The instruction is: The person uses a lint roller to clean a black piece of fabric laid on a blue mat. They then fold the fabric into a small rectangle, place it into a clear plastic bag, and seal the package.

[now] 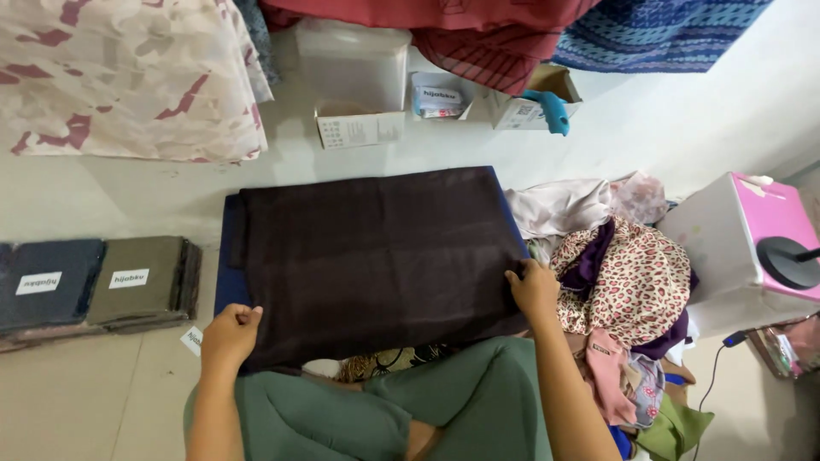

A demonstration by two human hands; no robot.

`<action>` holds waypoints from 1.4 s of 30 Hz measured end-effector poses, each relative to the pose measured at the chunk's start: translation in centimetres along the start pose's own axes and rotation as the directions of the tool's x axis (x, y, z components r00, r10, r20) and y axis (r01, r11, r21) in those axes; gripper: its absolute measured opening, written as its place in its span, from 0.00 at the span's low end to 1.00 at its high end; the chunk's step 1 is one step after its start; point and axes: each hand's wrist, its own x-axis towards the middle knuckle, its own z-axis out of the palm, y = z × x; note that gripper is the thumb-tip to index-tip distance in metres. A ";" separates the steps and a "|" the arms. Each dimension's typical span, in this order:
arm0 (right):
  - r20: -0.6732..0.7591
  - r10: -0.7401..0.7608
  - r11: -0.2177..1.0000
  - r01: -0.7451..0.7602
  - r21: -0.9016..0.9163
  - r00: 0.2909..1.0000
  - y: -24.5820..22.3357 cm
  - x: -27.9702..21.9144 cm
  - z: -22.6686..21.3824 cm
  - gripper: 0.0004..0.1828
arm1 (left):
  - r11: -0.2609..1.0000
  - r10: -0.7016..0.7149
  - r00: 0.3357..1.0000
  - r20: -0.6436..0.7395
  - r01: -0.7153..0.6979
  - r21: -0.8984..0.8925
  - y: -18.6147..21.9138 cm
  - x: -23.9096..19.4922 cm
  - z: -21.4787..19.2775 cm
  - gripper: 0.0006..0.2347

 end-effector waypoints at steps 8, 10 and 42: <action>-0.037 -0.094 0.978 0.099 0.186 0.995 1.9 3.2 4.9 0.16 | 0.819 -0.055 0.995 -0.086 -0.004 -0.573 3.9 -1.2 -1.0 0.26; 0.042 -0.064 0.964 0.051 0.262 0.997 1.1 2.6 3.2 0.22 | 0.802 0.016 0.989 -0.147 -0.101 -0.589 2.6 0.2 -0.4 0.22; -0.435 -0.313 0.910 0.399 0.118 0.844 -13.3 16.3 -23.6 0.28 | 0.640 0.760 0.634 -0.142 -0.693 0.331 4.6 6.0 2.7 0.25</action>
